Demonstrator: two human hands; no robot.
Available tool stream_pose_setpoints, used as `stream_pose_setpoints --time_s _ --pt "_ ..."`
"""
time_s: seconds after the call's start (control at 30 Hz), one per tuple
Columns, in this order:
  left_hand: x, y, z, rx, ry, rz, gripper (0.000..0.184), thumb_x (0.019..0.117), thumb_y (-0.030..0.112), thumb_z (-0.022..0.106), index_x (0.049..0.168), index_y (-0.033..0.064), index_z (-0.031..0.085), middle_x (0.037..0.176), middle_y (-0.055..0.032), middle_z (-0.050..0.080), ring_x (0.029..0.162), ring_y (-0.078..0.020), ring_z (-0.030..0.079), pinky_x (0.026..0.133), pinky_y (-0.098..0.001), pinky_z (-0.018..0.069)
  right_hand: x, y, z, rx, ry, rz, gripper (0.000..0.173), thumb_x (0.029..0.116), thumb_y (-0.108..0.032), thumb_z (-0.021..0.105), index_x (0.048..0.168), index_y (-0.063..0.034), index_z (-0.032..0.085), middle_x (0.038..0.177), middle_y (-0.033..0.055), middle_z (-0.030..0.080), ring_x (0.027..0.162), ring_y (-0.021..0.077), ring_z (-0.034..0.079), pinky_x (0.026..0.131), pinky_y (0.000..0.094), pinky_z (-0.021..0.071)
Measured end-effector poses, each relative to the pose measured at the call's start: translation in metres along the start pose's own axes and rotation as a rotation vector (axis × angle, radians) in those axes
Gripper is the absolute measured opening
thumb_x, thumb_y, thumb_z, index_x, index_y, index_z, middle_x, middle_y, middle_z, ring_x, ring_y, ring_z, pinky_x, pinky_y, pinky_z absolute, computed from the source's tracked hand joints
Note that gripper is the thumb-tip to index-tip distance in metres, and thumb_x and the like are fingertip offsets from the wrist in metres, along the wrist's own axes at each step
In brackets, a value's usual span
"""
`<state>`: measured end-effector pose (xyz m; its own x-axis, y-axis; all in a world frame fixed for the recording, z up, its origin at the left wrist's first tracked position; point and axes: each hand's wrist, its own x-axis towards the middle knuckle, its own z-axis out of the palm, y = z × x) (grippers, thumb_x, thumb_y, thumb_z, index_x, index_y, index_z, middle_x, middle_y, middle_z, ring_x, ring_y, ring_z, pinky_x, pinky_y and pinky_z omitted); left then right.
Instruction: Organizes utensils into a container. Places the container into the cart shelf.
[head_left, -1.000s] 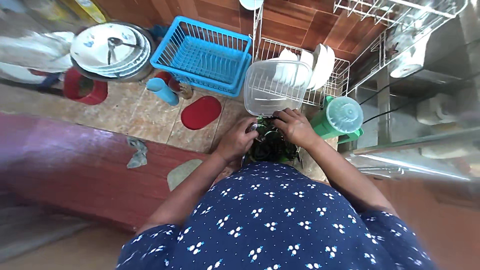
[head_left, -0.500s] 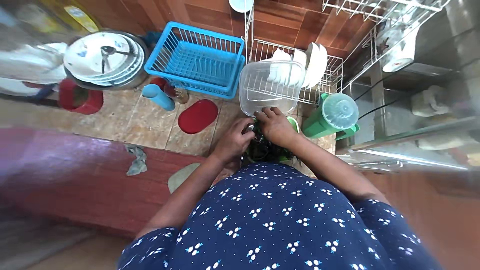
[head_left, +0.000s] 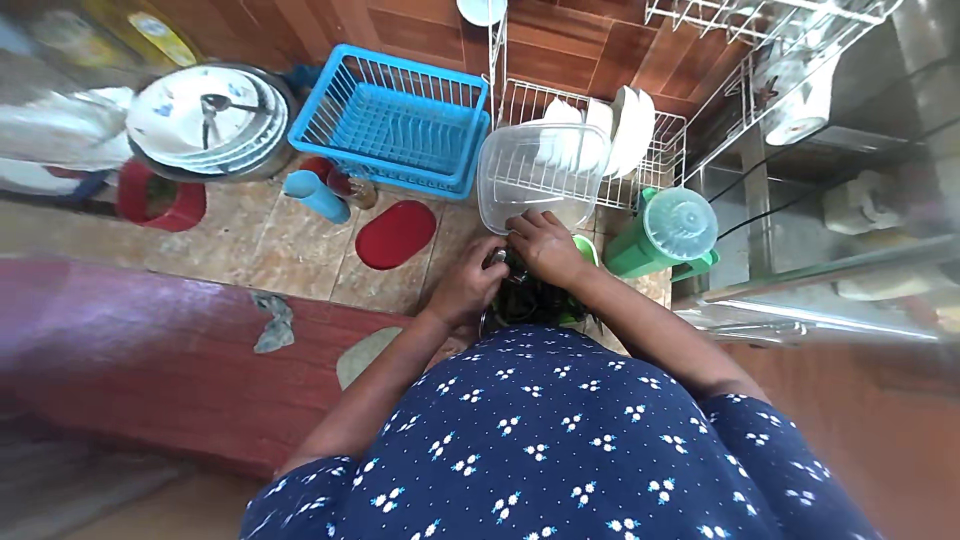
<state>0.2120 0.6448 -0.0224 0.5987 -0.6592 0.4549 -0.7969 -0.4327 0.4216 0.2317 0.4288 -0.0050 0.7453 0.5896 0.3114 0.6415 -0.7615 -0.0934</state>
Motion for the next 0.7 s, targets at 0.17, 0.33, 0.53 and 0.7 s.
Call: stream_pose_setpoints --time_s 0.17,0.33,0.53,0.7 --pt "0.0 0.001 -0.001 -0.025 -0.014 -0.038 0.008 0.0917 0.004 0.065 0.096 0.0043 0.072 0.135 -0.0224 0.059 0.129 -0.0363 0.056 0.108 -0.0479 0.0482 -0.001 0.0 -0.017 0.004 0.162 -0.063 0.016 0.0994 -0.006 0.056 0.099 -0.0028 0.072 0.113 0.0127 0.071 0.106 0.0321 0.067 0.09 0.0468 0.0542" --pt "0.004 0.002 -0.006 -0.005 -0.079 -0.045 0.012 0.0952 0.01 0.063 0.099 0.0041 0.072 0.135 -0.0221 0.059 0.128 -0.0371 0.057 0.106 -0.0503 0.0494 -0.01 0.009 -0.09 0.183 0.253 0.159 0.017 0.1034 -0.013 0.058 0.107 -0.0004 0.069 0.097 0.0149 0.073 0.086 0.0288 0.073 0.076 0.0459 0.0616" --pt "0.029 0.005 -0.019 0.048 -0.102 -0.043 0.025 0.0942 0.026 0.061 0.108 0.0068 0.071 0.125 -0.0157 0.066 0.126 -0.033 0.059 0.108 -0.0482 0.0479 -0.038 0.038 -0.139 0.205 0.387 0.313 0.019 0.1038 -0.013 0.058 0.111 0.0022 0.068 0.1 0.0148 0.074 0.09 0.0227 0.074 0.083 0.0401 0.0617" --pt "0.07 0.013 -0.014 0.103 -0.147 -0.043 0.037 0.1003 0.027 0.062 0.129 0.0038 0.065 0.129 -0.0192 0.065 0.125 -0.0374 0.06 0.107 -0.0521 0.0476 -0.058 0.056 -0.156 0.183 0.492 0.434 0.019 0.1036 -0.014 0.06 0.11 0.0024 0.067 0.098 0.0134 0.073 0.088 0.0171 0.073 0.084 0.0343 0.061"
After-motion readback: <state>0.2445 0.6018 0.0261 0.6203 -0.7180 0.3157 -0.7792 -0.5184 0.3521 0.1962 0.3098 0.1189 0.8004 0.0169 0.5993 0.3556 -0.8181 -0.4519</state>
